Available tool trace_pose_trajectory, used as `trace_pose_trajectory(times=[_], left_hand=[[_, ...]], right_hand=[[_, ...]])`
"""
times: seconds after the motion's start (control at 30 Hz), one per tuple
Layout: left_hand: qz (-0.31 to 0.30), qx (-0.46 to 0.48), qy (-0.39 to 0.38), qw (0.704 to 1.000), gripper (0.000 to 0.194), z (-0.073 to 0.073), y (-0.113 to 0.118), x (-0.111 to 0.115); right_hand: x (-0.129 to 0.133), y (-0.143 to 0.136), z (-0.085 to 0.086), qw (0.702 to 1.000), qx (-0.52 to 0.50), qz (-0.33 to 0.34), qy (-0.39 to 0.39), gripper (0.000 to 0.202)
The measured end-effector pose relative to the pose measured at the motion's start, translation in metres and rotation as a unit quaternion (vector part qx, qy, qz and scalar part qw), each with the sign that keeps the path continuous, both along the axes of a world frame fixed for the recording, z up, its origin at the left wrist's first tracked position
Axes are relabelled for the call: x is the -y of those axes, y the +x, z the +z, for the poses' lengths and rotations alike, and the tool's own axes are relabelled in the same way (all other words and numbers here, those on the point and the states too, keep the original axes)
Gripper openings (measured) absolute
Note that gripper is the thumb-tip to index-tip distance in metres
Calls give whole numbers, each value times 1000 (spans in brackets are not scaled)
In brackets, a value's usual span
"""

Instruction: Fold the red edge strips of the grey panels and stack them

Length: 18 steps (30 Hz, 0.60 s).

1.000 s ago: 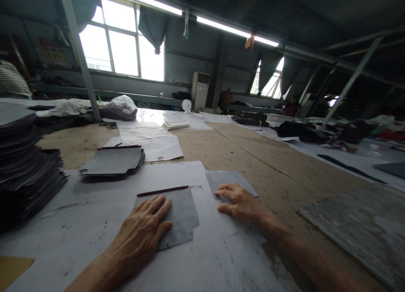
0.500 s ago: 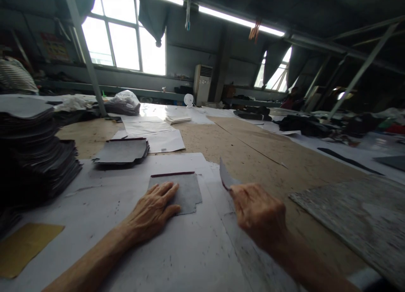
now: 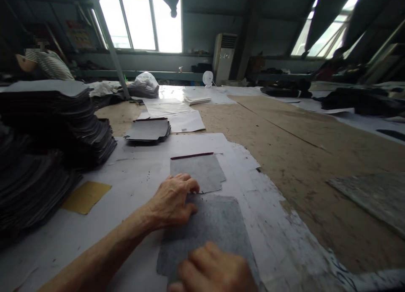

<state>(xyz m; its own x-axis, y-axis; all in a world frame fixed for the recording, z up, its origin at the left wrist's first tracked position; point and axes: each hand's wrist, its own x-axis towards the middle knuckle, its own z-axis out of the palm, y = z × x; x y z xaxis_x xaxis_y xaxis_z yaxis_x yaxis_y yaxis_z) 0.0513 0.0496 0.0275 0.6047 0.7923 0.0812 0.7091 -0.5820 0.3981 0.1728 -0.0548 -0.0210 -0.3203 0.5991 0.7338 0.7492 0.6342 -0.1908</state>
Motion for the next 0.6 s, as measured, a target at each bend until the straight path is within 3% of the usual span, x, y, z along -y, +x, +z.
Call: trace_pose_trajectory(times=[0.07,0.13,0.2,0.37,0.6], left_hand=[[4,-2,-4,1000,25,-3,2,-1],[8,-3,-6,1000,27,-4,3,-3],[12,4,-9,1000,33,-4,3,-3],[25,20,-25,999,42,-7,0,-8],[11,-13,59,998,57,-16,-22,-36]], right_hand=[[-19,28,21,993,2,7,-119,17],[-39,52,36,985,57,-38,-157,11],[-56,68,42,975,118,-49,-180,19],[-73,75,37,964,169,-35,-201,23],[-74,80,33,964,144,-29,-220,17]])
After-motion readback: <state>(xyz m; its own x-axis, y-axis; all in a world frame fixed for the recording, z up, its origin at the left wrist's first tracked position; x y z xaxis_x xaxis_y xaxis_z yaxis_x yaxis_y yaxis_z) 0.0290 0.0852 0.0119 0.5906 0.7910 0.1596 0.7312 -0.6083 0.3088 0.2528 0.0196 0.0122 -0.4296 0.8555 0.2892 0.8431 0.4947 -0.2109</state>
